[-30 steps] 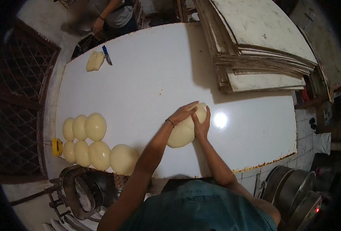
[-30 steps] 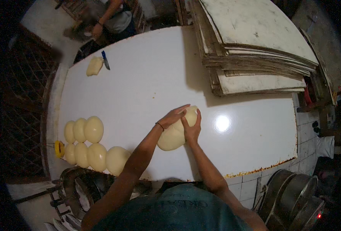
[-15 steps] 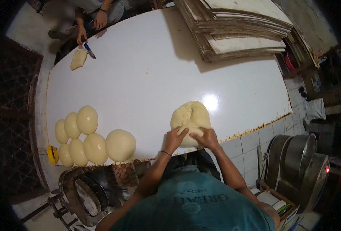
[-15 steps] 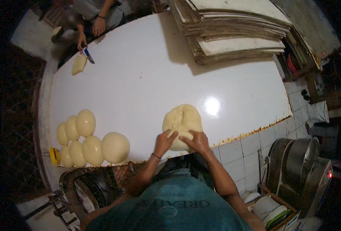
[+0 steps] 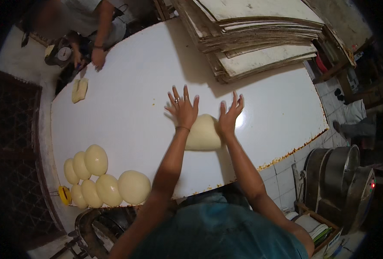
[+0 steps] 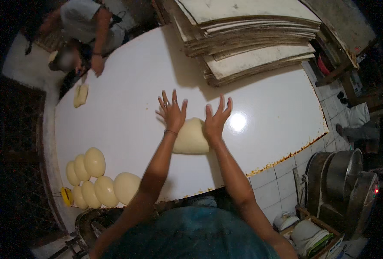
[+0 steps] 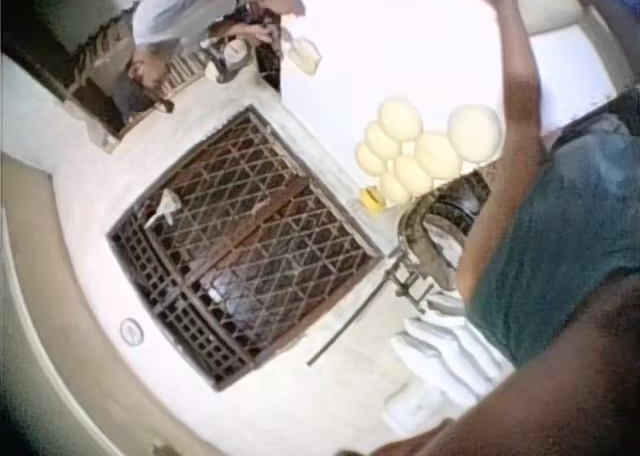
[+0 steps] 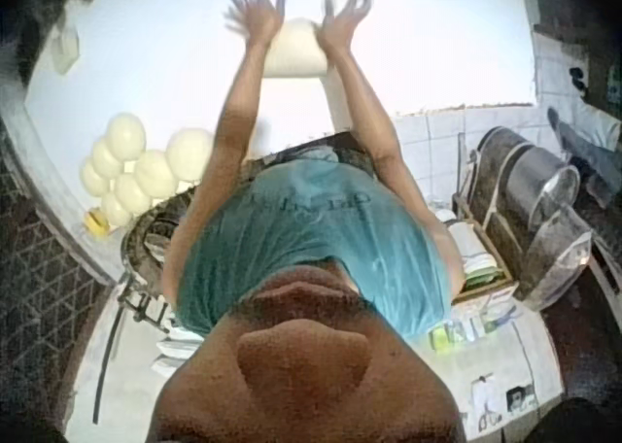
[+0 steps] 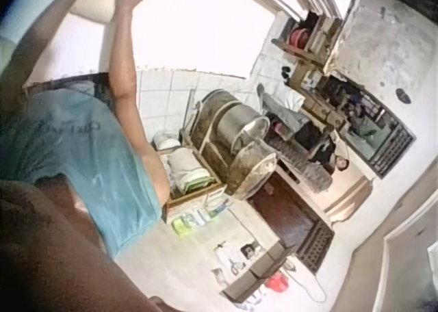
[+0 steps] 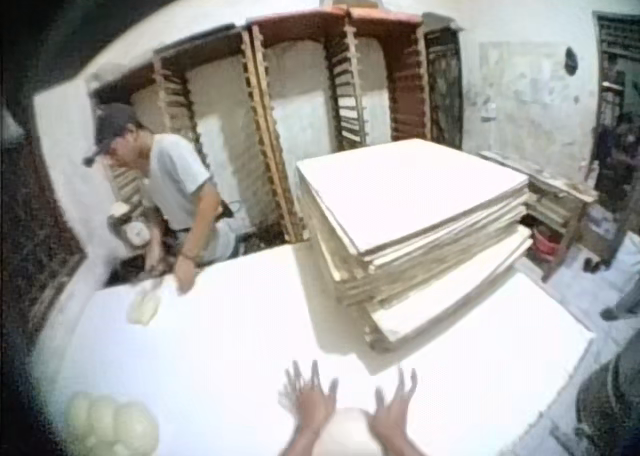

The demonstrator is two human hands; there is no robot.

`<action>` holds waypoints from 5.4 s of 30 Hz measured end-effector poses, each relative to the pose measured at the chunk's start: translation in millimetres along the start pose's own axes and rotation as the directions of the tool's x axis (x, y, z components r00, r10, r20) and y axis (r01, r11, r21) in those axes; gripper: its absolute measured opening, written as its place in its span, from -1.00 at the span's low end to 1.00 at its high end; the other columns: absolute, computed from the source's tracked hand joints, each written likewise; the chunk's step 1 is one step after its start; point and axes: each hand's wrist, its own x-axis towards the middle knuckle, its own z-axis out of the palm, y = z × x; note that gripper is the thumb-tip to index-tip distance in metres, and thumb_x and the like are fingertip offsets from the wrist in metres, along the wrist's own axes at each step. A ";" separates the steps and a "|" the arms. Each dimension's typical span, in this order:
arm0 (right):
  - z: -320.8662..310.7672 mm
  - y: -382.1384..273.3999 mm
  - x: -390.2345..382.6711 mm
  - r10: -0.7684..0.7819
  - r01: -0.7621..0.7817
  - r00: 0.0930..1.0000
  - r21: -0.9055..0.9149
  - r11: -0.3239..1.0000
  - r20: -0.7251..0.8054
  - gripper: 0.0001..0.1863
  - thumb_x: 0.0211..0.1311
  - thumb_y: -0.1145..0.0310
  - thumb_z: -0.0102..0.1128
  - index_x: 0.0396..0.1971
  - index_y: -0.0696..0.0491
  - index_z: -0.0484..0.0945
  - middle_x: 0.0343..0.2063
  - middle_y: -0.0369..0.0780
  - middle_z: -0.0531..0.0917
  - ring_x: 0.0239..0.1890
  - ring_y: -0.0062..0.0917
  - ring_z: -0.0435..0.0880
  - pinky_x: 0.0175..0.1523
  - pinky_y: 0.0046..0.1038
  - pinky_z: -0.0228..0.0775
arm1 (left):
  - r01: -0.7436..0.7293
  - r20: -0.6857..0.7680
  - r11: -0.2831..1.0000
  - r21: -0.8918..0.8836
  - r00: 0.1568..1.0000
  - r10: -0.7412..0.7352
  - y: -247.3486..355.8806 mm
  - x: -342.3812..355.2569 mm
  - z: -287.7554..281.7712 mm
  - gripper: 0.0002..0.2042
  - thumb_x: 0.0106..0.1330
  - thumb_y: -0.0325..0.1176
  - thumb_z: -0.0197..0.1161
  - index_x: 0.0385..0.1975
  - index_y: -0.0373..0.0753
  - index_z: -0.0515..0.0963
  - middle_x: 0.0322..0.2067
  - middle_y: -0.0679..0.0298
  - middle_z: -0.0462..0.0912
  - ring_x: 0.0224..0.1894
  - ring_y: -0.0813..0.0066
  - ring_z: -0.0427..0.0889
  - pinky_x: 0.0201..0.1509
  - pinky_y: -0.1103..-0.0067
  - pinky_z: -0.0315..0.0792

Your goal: The person kneads and shapes large portions of dough on a white table, applies a liquid with a brush, flattens a portion of dough by hand, and uses a manual press to score the surface of the dough.

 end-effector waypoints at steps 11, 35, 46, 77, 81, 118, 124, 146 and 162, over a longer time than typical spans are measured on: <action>30.7 24.4 -30.3 0.072 -0.159 0.959 0.311 0.937 0.274 -0.32 0.08 0.06 0.23 0.09 0.19 0.27 0.08 0.04 0.35 0.14 -0.16 0.32 0.23 -0.14 0.04 | -0.003 0.647 0.889 -0.458 0.685 0.336 2.6 19.4 -28.8 -0.45 0.25 -0.06 0.10 0.15 -0.27 0.32 0.06 0.13 0.46 0.05 0.32 0.46 0.12 0.49 0.33; -118.4 -60.7 -163.4 0.021 0.033 0.760 -0.070 0.997 0.650 -0.12 -0.05 -0.15 0.24 0.25 -0.03 0.19 0.30 0.01 0.04 0.33 0.01 -0.05 0.28 0.04 -0.10 | -0.083 0.278 0.938 -0.337 0.943 0.184 -7.1 -203.0 -107.7 -0.53 0.20 -0.04 0.18 -0.05 -0.31 0.47 -0.16 -0.05 0.52 0.00 0.04 0.44 0.06 0.19 0.28; -37.7 37.9 7.4 0.364 -0.426 0.885 0.191 0.884 0.289 -0.50 0.31 0.23 -0.08 0.16 0.19 0.23 0.18 0.06 0.22 0.23 -0.14 0.20 0.29 -0.24 0.03 | 0.258 0.204 0.855 -0.450 0.962 -0.183 -41.1 19.4 -17.6 -0.53 0.37 -0.05 -0.09 0.04 -0.31 0.42 0.09 -0.08 0.36 0.22 0.16 0.25 0.25 0.40 0.15; -29.1 11.0 -5.7 0.317 -0.125 0.308 -0.292 0.948 0.897 -0.40 0.33 0.07 -0.46 -0.09 0.25 0.48 -0.09 0.06 0.54 -0.01 -0.21 0.51 0.13 -0.31 0.28 | 0.190 0.899 0.978 -0.082 0.438 -0.010 24.4 -49.2 -26.9 -0.25 0.27 0.27 -0.32 -0.14 -0.35 0.56 -0.09 -0.13 0.54 -0.04 0.02 0.53 0.13 0.36 0.31; -49.5 24.5 -89.1 0.183 0.051 0.362 -0.216 0.975 0.914 -0.38 0.32 0.01 -0.48 0.03 0.17 0.42 0.08 0.19 0.36 0.19 -0.07 0.30 0.29 -0.21 0.08 | 0.074 0.832 0.980 -0.185 0.543 0.115 -4.0 -138.1 -32.4 -0.26 0.25 0.29 -0.22 0.13 -0.30 0.30 0.03 -0.14 0.44 0.12 -0.05 0.39 0.22 0.35 0.20; -29.6 23.6 19.7 0.191 -0.253 0.167 -0.145 0.957 0.967 -0.45 0.34 0.01 -0.22 -0.07 0.22 0.48 -0.22 -0.08 0.60 -0.24 -0.42 0.57 -0.12 -0.37 0.42 | 0.451 0.876 0.857 -0.252 0.483 0.003 7.2 -61.7 -25.9 -0.34 0.37 0.15 -0.27 0.01 -0.40 0.43 -0.03 -0.03 0.49 -0.01 0.29 0.49 0.08 0.45 0.33; -43.8 52.6 -25.9 0.018 0.206 0.246 -0.070 0.976 0.969 -0.50 0.36 0.05 -0.22 -0.05 0.18 0.47 -0.03 0.02 0.49 0.10 -0.21 0.41 0.24 -0.28 0.14 | -0.062 0.491 0.966 -0.250 0.852 0.182 -2.4 -142.6 -1.6 -0.36 0.33 0.11 -0.11 0.21 -0.30 0.22 0.09 -0.18 0.30 0.15 -0.08 0.26 0.27 0.25 0.11; 65.1 40.7 86.2 -0.079 -0.719 0.064 0.101 0.688 0.995 -0.43 0.39 0.00 -0.22 0.07 0.21 0.39 0.02 -0.13 0.49 0.02 -0.49 0.49 0.09 -0.50 0.39 | 0.213 0.221 -0.059 -0.975 0.935 -0.279 -81.5 -91.3 -10.1 -0.29 0.41 0.13 -0.52 0.26 -0.42 0.04 0.32 0.12 0.03 0.39 0.38 -0.09 0.44 0.48 -0.18; -52.5 51.7 -17.9 -0.085 -0.121 0.551 0.180 0.976 0.830 -0.56 0.36 0.25 -0.16 0.12 0.18 0.35 0.09 -0.02 0.43 0.16 -0.31 0.39 0.23 -0.38 0.21 | 0.304 0.154 0.847 -0.436 0.953 -0.263 -7.6 -161.2 -9.6 -0.59 0.37 -0.18 0.02 0.04 -0.38 0.42 -0.02 0.08 0.53 0.02 0.42 0.49 0.18 0.54 0.28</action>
